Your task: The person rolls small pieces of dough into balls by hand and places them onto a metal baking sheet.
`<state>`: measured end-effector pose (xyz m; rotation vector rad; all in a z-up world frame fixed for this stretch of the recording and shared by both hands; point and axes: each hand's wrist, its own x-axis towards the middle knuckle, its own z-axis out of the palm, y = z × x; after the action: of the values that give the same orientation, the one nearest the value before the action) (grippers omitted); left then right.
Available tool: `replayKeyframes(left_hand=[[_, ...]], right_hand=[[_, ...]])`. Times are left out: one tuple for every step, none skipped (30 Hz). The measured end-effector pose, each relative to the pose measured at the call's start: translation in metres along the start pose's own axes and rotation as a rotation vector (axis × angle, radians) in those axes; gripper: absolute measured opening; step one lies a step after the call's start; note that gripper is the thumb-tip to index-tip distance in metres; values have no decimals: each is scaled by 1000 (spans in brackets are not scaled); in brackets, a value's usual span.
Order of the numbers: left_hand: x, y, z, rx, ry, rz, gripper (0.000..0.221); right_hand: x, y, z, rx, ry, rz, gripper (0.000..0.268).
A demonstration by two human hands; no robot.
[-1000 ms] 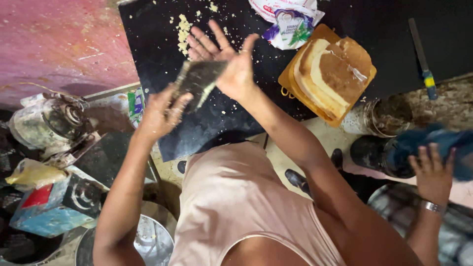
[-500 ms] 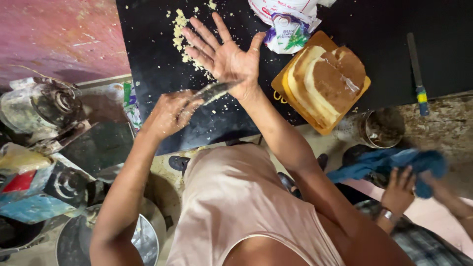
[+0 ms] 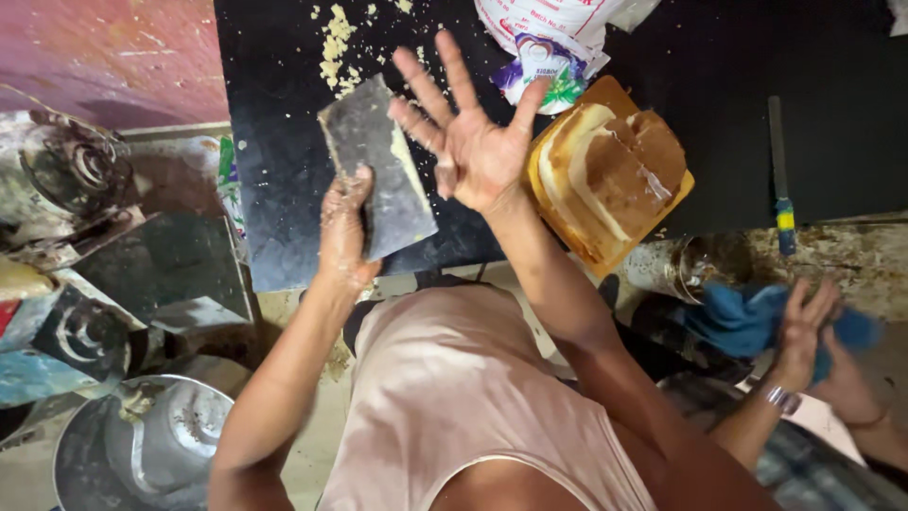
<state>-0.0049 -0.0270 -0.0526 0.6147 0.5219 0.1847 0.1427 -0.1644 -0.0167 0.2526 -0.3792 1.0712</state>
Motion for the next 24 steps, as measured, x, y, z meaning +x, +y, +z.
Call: replayKeyframes(left_hand=[[-1, -4, 7, -30, -28, -25, 29], [-1, -6, 14, -68, -19, -81, 29], [-2, -9, 20, -105, -10, -138, 30], [-3, -11, 23, -138, -1, -202, 31], [-3, -13, 26, -147, 26, -213, 31], [-3, -14, 27, -152, 52, -228, 31], [-2, -15, 28, -158, 78, -244, 32], [-2, -16, 27, -171, 95, -246, 32], [-1, -15, 25, -184, 113, -247, 31], [0, -15, 24, -200, 131, -247, 31], [1, -13, 22, -217, 140, -233, 30], [2, -10, 21, -234, 150, -215, 28], [4, -7, 19, -251, 161, -198, 27], [6, -2, 18, -231, 162, -163, 26], [10, 5, 16, -211, 163, -128, 26], [12, 10, 15, -194, 168, -89, 25], [14, 14, 14, -214, 156, -75, 25], [17, 17, 14, -235, 144, -57, 24], [18, 19, 13, -256, 131, -38, 24], [18, 17, 14, -210, 127, -47, 23], [16, 10, 16, -163, 124, -56, 23], [14, 4, 18, -115, 119, -64, 22], [12, -5, 22, -127, 128, -86, 22], [10, -15, 25, -135, 138, -107, 22]], right_hand=[[-1, 2, -1, 42, -19, 44, 114], [-2, 3, -1, 56, -7, 50, 115], [-2, 3, -2, 71, 5, 57, 117], [-4, 4, -3, 85, 19, 54, 119], [-7, 4, -4, 46, -5, 86, 119], [-11, 3, -6, 5, -29, 112, 120], [-15, 0, -8, -37, -52, 138, 120], [-20, -1, -10, -56, -34, 136, 122], [-25, -3, -13, -75, -16, 134, 124], [-30, -5, -14, -95, 3, 137, 126], [-35, -6, -15, -146, 17, 135, 127], [-39, -8, -16, -195, 29, 135, 128], [-44, -10, -16, -244, 42, 135, 129], [-46, -12, -15, -253, 30, 134, 129], [-48, -12, -13, -261, 18, 134, 129], [-49, -12, -11, -266, 7, 138, 129], [-48, -11, -9, -290, 70, 55, 125], [-45, -10, -6, -315, 129, -24, 122], [-41, -8, -2, -339, 187, -104, 119], [-36, -6, 1, -247, 214, -225, 116], [-30, -3, 4, -153, 240, -345, 113], [-24, 0, 6, -59, 263, -464, 110], [-17, 3, 8, -99, 273, -485, 111], [-11, 7, 8, -135, 282, -507, 112]])
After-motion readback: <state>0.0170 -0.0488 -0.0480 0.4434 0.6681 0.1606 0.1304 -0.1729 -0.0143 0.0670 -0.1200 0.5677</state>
